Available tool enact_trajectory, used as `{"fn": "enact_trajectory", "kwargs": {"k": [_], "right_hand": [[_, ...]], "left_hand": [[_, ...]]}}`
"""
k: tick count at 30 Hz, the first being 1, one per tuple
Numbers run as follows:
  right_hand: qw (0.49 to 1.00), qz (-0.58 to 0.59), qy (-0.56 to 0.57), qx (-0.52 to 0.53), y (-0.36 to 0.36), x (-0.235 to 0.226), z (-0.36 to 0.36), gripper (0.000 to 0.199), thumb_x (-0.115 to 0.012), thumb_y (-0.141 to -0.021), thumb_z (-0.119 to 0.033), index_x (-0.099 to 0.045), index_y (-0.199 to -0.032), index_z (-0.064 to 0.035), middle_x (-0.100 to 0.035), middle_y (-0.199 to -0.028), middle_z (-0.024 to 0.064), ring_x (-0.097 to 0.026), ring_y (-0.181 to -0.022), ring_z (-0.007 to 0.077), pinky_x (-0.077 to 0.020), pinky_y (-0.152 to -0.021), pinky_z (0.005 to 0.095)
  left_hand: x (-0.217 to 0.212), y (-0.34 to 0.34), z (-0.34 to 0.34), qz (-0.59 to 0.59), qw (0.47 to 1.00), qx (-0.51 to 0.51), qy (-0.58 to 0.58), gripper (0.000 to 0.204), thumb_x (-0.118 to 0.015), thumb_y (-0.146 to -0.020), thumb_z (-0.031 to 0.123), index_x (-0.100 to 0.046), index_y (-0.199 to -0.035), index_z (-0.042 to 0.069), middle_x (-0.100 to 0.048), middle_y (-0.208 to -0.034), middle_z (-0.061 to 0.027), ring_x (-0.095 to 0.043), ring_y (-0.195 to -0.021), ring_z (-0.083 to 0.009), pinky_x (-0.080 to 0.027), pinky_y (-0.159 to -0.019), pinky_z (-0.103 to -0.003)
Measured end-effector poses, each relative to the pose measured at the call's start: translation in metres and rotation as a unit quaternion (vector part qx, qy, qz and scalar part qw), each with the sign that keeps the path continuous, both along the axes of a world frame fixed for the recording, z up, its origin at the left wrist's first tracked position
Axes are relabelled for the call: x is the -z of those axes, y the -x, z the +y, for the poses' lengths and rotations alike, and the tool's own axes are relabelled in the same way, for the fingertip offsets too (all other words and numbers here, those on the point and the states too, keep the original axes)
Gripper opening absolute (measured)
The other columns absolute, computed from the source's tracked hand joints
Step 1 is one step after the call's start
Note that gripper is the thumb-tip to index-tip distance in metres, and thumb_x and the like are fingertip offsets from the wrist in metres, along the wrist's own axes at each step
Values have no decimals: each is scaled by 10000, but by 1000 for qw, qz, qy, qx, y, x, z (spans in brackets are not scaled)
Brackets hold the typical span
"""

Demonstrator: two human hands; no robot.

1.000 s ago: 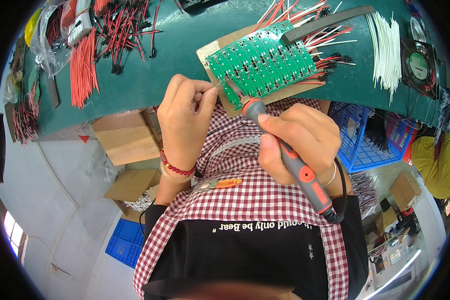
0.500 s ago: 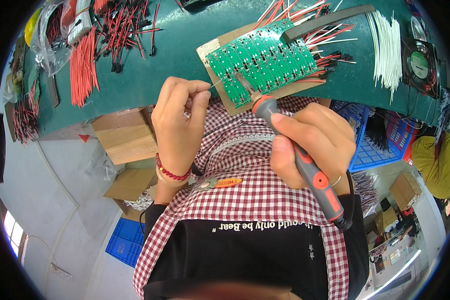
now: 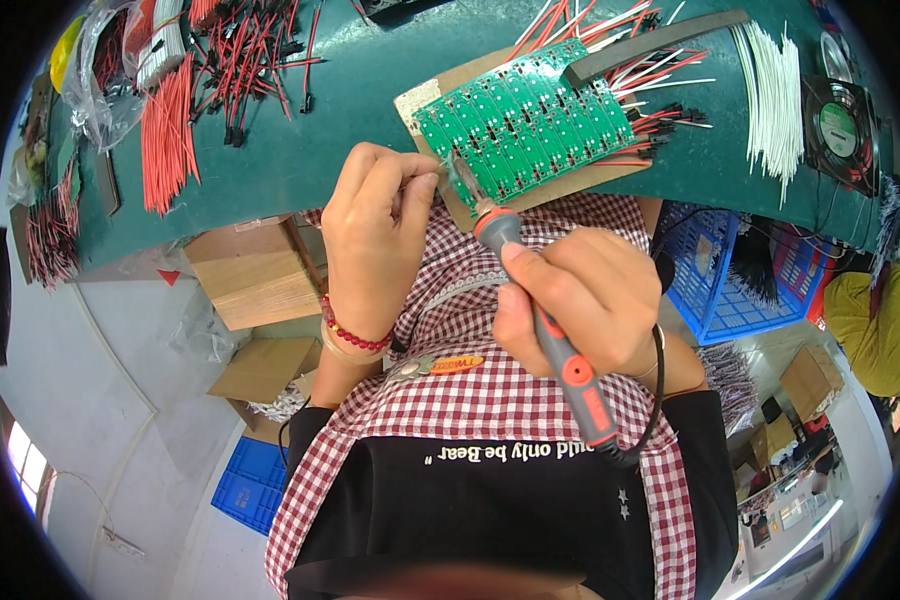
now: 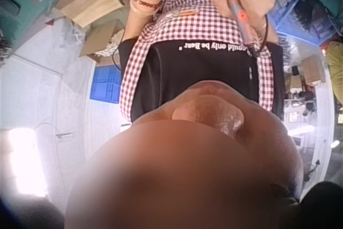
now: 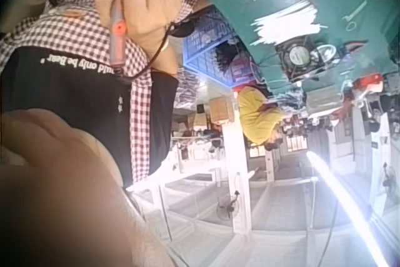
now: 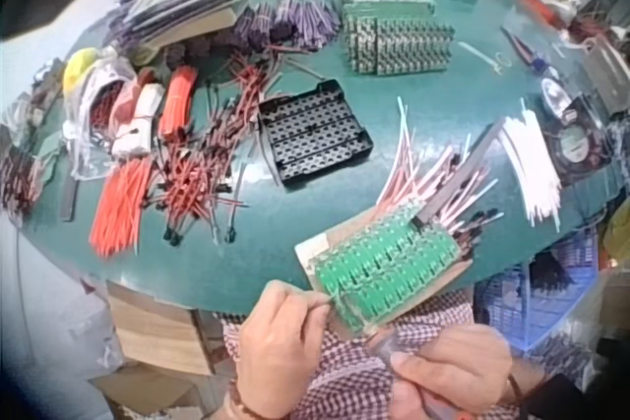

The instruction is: The person solders red and white wires onto a green printed circuit board (PCB) using a soldering iron and solder wire.

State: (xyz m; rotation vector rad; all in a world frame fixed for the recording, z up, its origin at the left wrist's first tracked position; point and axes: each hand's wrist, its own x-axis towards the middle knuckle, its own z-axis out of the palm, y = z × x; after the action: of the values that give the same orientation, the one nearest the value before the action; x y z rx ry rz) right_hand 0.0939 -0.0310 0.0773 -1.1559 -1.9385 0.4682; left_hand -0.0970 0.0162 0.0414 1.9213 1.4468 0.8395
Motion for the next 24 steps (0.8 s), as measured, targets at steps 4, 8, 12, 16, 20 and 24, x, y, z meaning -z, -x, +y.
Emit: {"fn": "enact_trajectory", "kwargs": {"k": [4,8,12,16,20,24], "right_hand": [[999,14,-39,20,-4,1,0,211,-678,-716,-48,-673,-896,61,-576,-621,93,-530,-457,197,-413,-416,294],[996,60,-55,37,-11,2,1,203,-649,-708,-33,-667,-878,77,-581,-610,116,-535,-454,210,-412,-420,297],[998,60,-11,13,-12,1,3,222,-644,-685,-21,-665,-885,73,-576,-600,115,-540,-456,212,-412,-423,303],[997,80,-3,12,-10,5,4,227,-640,-664,-14,-666,-873,68,-569,-593,111,-539,-457,218,-413,-427,310],[997,72,-6,-2,-12,5,7,193,-630,-708,-53,-646,-844,84,-580,-588,108,-540,-448,203,-396,-421,295],[997,78,27,-1,-15,0,10,230,-640,-645,-13,-670,-861,57,-564,-589,106,-547,-468,222,-418,-443,308]], "left_hand": [[-4,5,-2,3,1000,-1,-10,106,-652,-828,-58,-667,-916,0,-577,-808,-79,-548,-616,-164,-454,-559,-295],[-3,9,-3,-17,1000,8,-15,184,-645,-818,-77,-654,-985,-1,-594,-809,-65,-547,-624,-141,-453,-569,-273],[-5,6,-6,-13,1000,-17,7,284,-666,-812,-66,-612,-1082,4,-619,-788,-33,-503,-619,-93,-431,-560,-238],[-2,4,-6,-7,1000,-20,2,305,-677,-816,-48,-597,-1104,13,-626,-780,-19,-475,-615,-76,-421,-555,-231],[0,3,-6,-2,1000,-27,-1,302,-679,-820,-37,-597,-1105,17,-622,-778,-19,-460,-604,-79,-412,-543,-237],[3,1,-4,2,1000,-25,-12,289,-680,-822,-33,-604,-1096,19,-619,-775,-18,-448,-593,-84,-401,-533,-241]]}}
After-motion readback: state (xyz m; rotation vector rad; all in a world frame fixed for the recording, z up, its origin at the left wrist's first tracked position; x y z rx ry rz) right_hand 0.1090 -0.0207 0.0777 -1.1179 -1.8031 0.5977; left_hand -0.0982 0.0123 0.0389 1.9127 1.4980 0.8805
